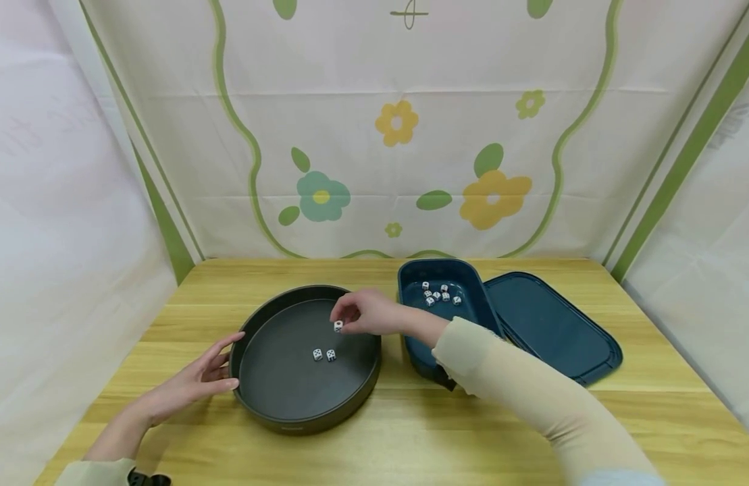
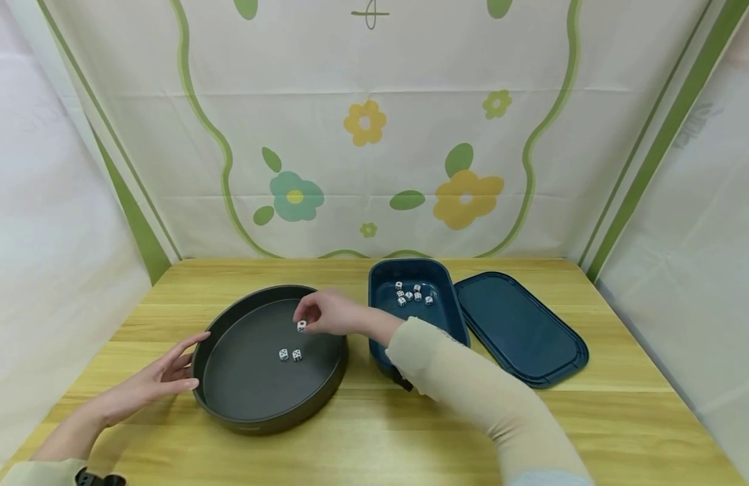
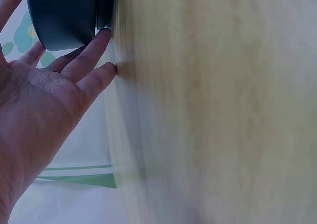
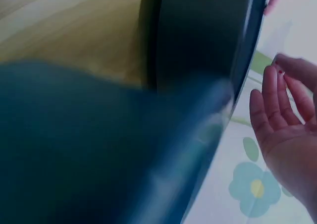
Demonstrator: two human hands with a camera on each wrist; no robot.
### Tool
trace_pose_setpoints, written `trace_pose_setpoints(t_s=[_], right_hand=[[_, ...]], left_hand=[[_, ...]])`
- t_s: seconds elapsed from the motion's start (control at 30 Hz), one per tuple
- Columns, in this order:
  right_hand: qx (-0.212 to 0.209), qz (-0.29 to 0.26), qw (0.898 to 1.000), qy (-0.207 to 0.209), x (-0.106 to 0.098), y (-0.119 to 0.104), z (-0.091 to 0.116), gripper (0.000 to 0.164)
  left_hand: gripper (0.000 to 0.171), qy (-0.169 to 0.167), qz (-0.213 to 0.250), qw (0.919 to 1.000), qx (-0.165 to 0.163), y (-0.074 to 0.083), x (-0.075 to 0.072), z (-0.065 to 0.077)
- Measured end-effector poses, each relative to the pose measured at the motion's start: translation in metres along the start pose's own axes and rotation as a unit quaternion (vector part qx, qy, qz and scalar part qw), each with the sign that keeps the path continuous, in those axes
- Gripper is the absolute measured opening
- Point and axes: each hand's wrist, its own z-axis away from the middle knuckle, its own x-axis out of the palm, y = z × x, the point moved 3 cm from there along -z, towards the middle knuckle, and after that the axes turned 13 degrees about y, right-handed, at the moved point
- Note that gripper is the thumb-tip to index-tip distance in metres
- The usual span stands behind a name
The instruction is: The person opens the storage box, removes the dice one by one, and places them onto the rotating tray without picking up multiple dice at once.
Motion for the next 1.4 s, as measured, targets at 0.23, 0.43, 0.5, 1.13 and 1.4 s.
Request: trace_pose_setpoints(t_s=[0.23, 0.43, 0.5, 1.13, 1.4], right_hand=[[0.06, 0.01, 0.998, 0.022, 0.027, 0.004, -0.01, 0.015], [0.092, -0.001, 0.996, 0.021, 0.043, 0.008, -0.011, 0.014], [0.094, -0.002, 0.995, 0.022, 0.046, 0.009, -0.011, 0.014], [0.047, -0.034, 0.998, 0.017, 0.016, -0.015, 0.008, 0.016], [0.039, -0.044, 0.998, 0.031, -0.019, -0.009, 0.029, 0.016]], left_hand=[[0.076, 0.001, -0.003, 1.0, 0.002, 0.0, 0.001, -0.001], [0.076, -0.004, 0.001, 1.0, -0.001, -0.001, 0.002, -0.001], [0.076, -0.003, 0.003, 1.0, -0.002, 0.0, 0.002, -0.001], [0.076, 0.009, -0.005, 0.9999, -0.009, -0.005, 0.001, -0.001], [0.075, 0.007, -0.011, 0.9999, -0.002, -0.003, 0.001, 0.0]])
